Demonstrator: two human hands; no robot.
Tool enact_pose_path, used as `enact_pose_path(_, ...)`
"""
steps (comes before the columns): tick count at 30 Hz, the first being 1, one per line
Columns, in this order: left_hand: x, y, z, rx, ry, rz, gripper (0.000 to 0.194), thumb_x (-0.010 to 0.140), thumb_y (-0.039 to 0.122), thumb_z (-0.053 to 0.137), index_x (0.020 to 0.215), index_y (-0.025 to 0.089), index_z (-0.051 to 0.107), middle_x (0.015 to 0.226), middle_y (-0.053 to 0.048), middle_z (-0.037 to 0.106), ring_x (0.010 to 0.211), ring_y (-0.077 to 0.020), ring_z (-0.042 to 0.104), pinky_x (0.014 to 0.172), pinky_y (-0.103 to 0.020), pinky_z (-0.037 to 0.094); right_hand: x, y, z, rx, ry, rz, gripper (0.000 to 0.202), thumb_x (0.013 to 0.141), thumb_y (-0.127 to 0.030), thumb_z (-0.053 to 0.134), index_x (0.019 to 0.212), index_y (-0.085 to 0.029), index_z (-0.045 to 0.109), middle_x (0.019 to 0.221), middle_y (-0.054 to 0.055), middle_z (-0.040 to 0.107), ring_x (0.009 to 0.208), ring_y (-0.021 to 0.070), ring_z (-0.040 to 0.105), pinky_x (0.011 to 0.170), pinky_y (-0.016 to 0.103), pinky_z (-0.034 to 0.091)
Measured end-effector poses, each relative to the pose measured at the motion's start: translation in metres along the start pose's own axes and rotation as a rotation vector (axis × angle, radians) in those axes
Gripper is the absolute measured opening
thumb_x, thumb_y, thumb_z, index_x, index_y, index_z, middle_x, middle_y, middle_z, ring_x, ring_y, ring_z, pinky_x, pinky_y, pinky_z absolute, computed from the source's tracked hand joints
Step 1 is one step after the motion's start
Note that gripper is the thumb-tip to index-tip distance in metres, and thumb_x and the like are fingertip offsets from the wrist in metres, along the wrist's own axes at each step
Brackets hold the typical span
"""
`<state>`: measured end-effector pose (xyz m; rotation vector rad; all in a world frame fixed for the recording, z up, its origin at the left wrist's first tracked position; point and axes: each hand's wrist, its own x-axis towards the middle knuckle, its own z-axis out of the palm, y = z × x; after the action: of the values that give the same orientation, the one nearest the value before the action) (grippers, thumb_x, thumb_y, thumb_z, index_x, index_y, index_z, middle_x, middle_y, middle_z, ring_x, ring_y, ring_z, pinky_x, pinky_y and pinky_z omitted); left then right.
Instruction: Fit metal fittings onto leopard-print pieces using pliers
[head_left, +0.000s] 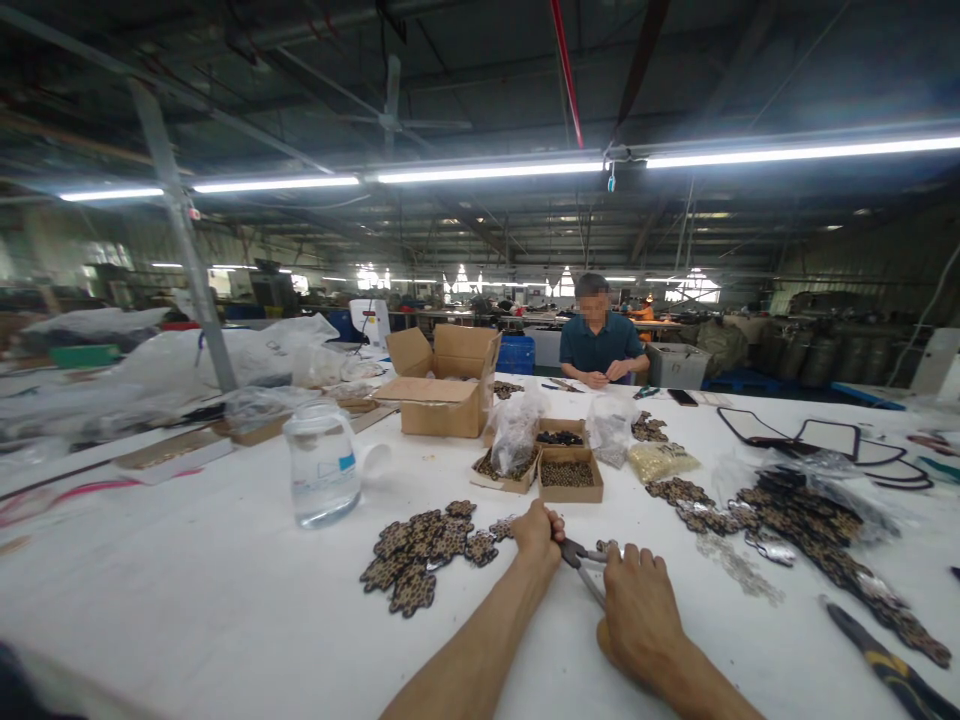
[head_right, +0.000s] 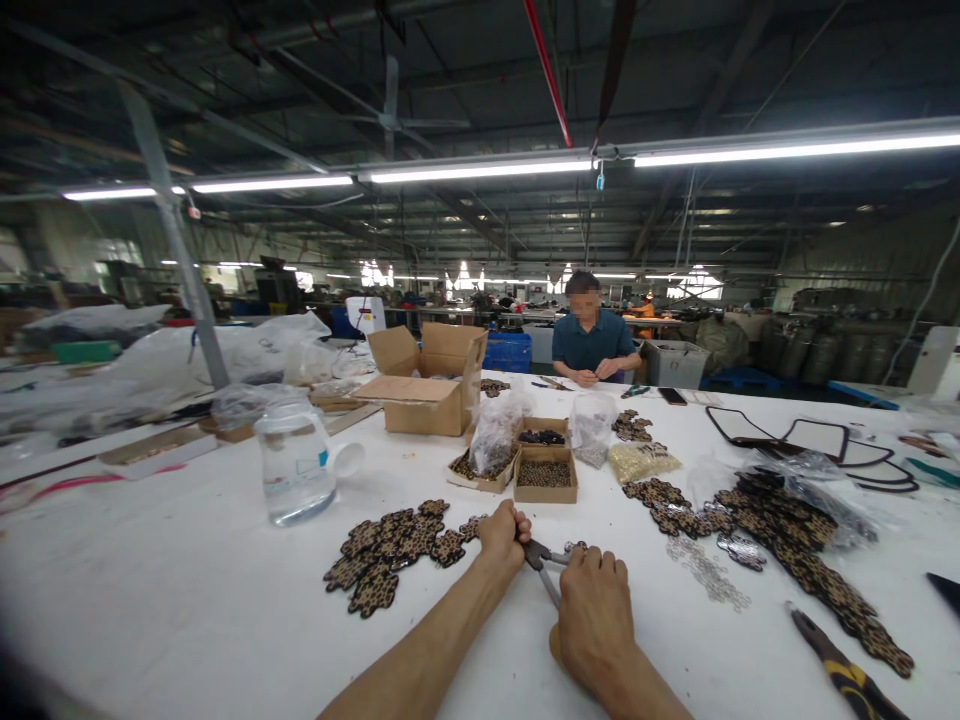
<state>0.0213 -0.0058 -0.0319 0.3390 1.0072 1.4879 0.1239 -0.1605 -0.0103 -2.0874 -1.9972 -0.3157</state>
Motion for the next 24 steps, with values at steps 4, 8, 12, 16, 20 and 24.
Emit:
enact_pose_path(4, 0.0006, -0.0001, -0.0005, -0.003, -0.010, -0.005, 0.020, 0.072, 0.014, 0.056, 0.064, 0.021, 0.038, 0.045, 0.007, 0.045, 0.033, -0.0073, 0.039, 0.033, -0.015, 0.021, 0.0000, -0.0001, -0.0016, 0.009, -0.008, -0.003, 0.053, 0.057, -0.014, 0.062, 0.110, -0.008, 0.064, 0.101, 0.020, 0.063, 0.096, 0.0340, 0.057, 0.085, 0.042, 0.037)
enact_pose_path(8, 0.0002, 0.0001, -0.0005, -0.005, -0.014, -0.010, 0.020, 0.072, 0.014, 0.056, 0.065, 0.021, 0.038, 0.045, 0.007, 0.044, 0.033, -0.0072, 0.039, 0.033, -0.015, 0.020, -0.0008, -0.0004, -0.0038, 0.016, -0.017, -0.007, 0.054, 0.057, -0.014, 0.062, 0.110, -0.007, 0.064, 0.101, 0.020, 0.063, 0.095, 0.0340, 0.057, 0.084, 0.042, 0.037)
enact_pose_path(12, -0.0007, 0.0009, -0.0002, -0.014, -0.017, -0.014, 0.020, 0.072, 0.013, 0.055, 0.065, 0.021, 0.038, 0.045, 0.007, 0.044, 0.033, -0.0071, 0.039, 0.033, -0.015, 0.020, 0.0000, -0.0006, -0.0019, 0.014, -0.018, -0.001, 0.051, 0.058, -0.012, 0.061, 0.110, -0.008, 0.065, 0.100, 0.019, 0.064, 0.095, 0.0331, 0.057, 0.085, 0.041, 0.037)
enact_pose_path(16, -0.0027, 0.0024, 0.0001, -0.039, -0.027, -0.031, 0.021, 0.072, 0.013, 0.055, 0.063, 0.021, 0.037, 0.044, 0.007, 0.044, 0.033, -0.0068, 0.038, 0.034, -0.015, 0.019, 0.0015, 0.0000, 0.0007, 0.011, -0.019, 0.008, 0.050, 0.059, -0.011, 0.060, 0.109, -0.009, 0.065, 0.099, 0.019, 0.064, 0.095, 0.0329, 0.058, 0.084, 0.041, 0.037)
enact_pose_path(20, -0.0051, 0.0058, -0.0011, -0.095, -0.053, -0.091, 0.022, 0.078, 0.020, 0.055, 0.062, 0.020, 0.039, 0.043, 0.005, 0.043, 0.033, -0.0080, 0.039, 0.034, -0.016, 0.021, 0.0011, 0.0016, 0.0005, 0.026, -0.033, -0.003, 0.050, 0.059, -0.012, 0.060, 0.109, -0.009, 0.064, 0.100, 0.019, 0.063, 0.094, 0.0330, 0.058, 0.084, 0.042, 0.038)
enact_pose_path(24, -0.0059, 0.0088, -0.0051, -0.177, -0.103, -0.181, 0.026, 0.086, 0.032, 0.049, 0.064, 0.017, 0.047, 0.049, -0.002, 0.053, 0.039, -0.0137, 0.051, 0.039, -0.021, 0.035, -0.0008, 0.0035, 0.0029, 0.032, -0.046, 0.018, 0.054, 0.060, -0.014, 0.060, 0.114, -0.010, 0.062, 0.104, 0.019, 0.063, 0.097, 0.0342, 0.057, 0.084, 0.043, 0.038)
